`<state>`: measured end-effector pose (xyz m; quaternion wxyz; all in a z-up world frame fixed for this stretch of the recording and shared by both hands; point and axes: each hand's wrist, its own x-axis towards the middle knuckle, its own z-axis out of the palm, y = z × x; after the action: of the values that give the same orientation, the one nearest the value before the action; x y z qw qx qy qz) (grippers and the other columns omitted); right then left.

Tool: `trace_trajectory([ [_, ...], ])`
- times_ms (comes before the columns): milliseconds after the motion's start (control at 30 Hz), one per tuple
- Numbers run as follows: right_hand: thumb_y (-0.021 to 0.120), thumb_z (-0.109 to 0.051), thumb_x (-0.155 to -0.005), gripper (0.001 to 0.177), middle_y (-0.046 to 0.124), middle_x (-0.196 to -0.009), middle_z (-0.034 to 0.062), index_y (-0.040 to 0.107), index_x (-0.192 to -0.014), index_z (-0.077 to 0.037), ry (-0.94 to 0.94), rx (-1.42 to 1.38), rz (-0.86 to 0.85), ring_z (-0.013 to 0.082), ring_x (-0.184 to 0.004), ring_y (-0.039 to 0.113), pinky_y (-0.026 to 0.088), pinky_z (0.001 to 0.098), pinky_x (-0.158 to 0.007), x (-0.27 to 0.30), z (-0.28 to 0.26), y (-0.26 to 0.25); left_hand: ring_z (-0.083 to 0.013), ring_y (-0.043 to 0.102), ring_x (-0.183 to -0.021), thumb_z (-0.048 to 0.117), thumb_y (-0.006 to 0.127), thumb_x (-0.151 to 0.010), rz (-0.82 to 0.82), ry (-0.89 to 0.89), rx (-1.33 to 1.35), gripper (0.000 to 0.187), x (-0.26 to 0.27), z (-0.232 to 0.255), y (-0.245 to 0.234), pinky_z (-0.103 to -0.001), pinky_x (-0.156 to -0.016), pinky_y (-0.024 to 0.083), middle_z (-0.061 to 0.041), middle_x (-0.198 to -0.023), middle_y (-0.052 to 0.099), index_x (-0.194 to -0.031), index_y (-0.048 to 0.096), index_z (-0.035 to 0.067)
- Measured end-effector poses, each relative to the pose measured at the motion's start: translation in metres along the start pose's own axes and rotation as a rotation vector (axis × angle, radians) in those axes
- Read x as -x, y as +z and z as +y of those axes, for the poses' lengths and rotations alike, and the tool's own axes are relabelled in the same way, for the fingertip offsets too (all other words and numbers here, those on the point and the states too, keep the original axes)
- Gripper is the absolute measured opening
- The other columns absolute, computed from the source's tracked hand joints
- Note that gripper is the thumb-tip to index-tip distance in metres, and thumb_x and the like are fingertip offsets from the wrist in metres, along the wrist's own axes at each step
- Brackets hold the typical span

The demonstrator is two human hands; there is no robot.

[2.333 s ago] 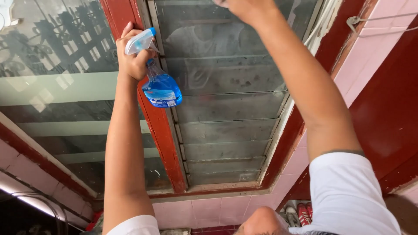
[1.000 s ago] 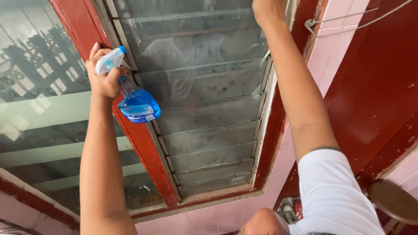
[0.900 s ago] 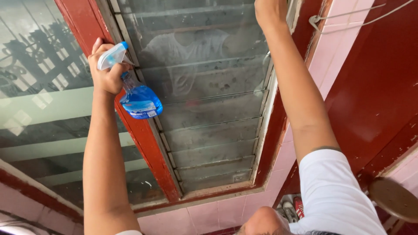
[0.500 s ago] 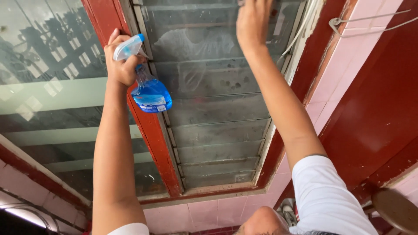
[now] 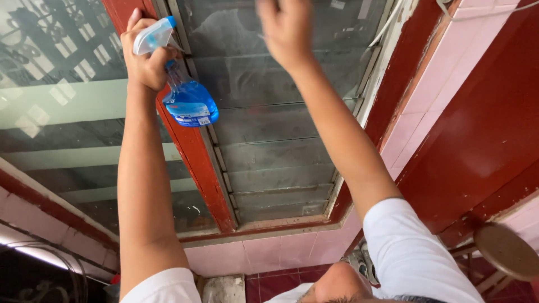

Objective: Cleaning louvered window panes using a spray cleaner and a cloth

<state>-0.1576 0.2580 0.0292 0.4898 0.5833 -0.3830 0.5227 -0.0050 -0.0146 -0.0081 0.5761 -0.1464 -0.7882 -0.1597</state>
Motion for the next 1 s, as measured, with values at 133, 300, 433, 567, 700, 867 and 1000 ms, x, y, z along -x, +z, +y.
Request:
trace_trajectory([
  [133, 0.059, -0.01, -0.105, 0.039, 0.063, -0.142, 0.0075, 0.056, -0.143, -0.011, 0.31, 0.065, 0.231, 0.0254, -0.129, 0.064, 0.054, 0.0388, -0.11, 0.066, -0.035, -0.103, -0.0255, 0.065, -0.087, 0.028, 0.057, -0.077, -0.029, -0.011, 0.02, 0.028, -0.004, 0.002, -0.001, -0.051, -0.132, 0.029, -0.004, -0.084, 0.069, -0.077, 0.08, 0.013],
  [300, 0.059, -0.01, -0.1, 0.022, 0.055, -0.13, 0.0002, 0.061, -0.122, -0.015, 0.481, -1.069, 0.371, 0.0194, -0.13, 0.05, 0.04, 0.0402, -0.114, 0.165, -0.054, -0.19, -0.0198, 0.066, -0.09, 0.025, 0.057, -0.075, -0.046, -0.033, 0.062, 0.028, -0.008, 0.011, -0.001, -0.049, -0.133, 0.027, 0.0, -0.081, 0.074, -0.084, 0.077, 0.008],
  [433, 0.074, -0.018, -0.087, 0.023, 0.063, -0.093, -0.0046, 0.064, -0.108, -0.019, 1.101, -1.389, 0.784, 0.0112, -0.092, 0.067, 0.058, 0.0285, -0.09, 0.254, -0.069, -0.244, -0.019, 0.07, -0.097, 0.022, 0.058, -0.078, -0.055, -0.068, 0.176, 0.022, -0.01, 0.03, -0.002, -0.048, -0.134, 0.021, -0.003, -0.096, 0.078, -0.085, 0.072, 0.007],
  [567, 0.059, 0.006, -0.085, 0.043, 0.056, -0.092, -0.0149, 0.073, -0.118, -0.018, 1.015, -2.016, 0.785, -0.0024, -0.076, 0.053, 0.048, 0.0118, -0.068, 0.213, -0.103, -0.245, -0.018, 0.071, -0.109, 0.022, 0.058, -0.074, -0.092, -0.135, 0.2, 0.026, -0.006, 0.047, 0.0, -0.049, -0.136, 0.007, -0.001, -0.106, 0.078, -0.095, 0.067, 0.008],
  [700, 0.061, -0.001, -0.085, 0.036, 0.059, -0.095, -0.0125, 0.071, -0.115, -0.018, 1.083, -1.807, 0.828, 0.0008, -0.081, 0.056, 0.049, 0.0144, -0.072, 0.22, -0.1, -0.243, -0.0261, 0.076, -0.111, 0.016, 0.053, -0.079, -0.233, -0.232, 0.442, 0.038, 0.008, 0.073, 0.014, -0.042, -0.115, 0.023, -0.008, -0.102, 0.07, -0.113, 0.061, 0.001],
  [867, 0.063, -0.009, -0.086, 0.028, 0.062, -0.097, -0.0093, 0.069, -0.111, -0.018, 1.17, -1.529, 0.87, 0.0048, -0.087, 0.059, 0.051, 0.0177, -0.077, 0.236, -0.095, -0.24, -0.0239, 0.075, -0.111, 0.013, 0.055, -0.08, -0.252, -0.251, 0.569, 0.022, 0.018, 0.099, 0.052, -0.038, -0.095, 0.06, -0.013, -0.105, 0.077, -0.097, 0.068, 0.006],
  [1000, 0.066, -0.017, -0.086, 0.022, 0.065, -0.1, -0.0061, 0.067, -0.108, -0.018, 1.238, -1.277, 0.866, 0.009, -0.093, 0.063, 0.052, 0.0211, -0.082, 0.242, -0.084, -0.236, -0.0209, 0.075, -0.1, 0.002, 0.058, -0.08, -0.217, -0.303, 0.755, 0.022, 0.018, 0.122, 0.11, -0.035, -0.093, 0.057, -0.012, -0.1, 0.079, -0.096, 0.073, 0.005],
])
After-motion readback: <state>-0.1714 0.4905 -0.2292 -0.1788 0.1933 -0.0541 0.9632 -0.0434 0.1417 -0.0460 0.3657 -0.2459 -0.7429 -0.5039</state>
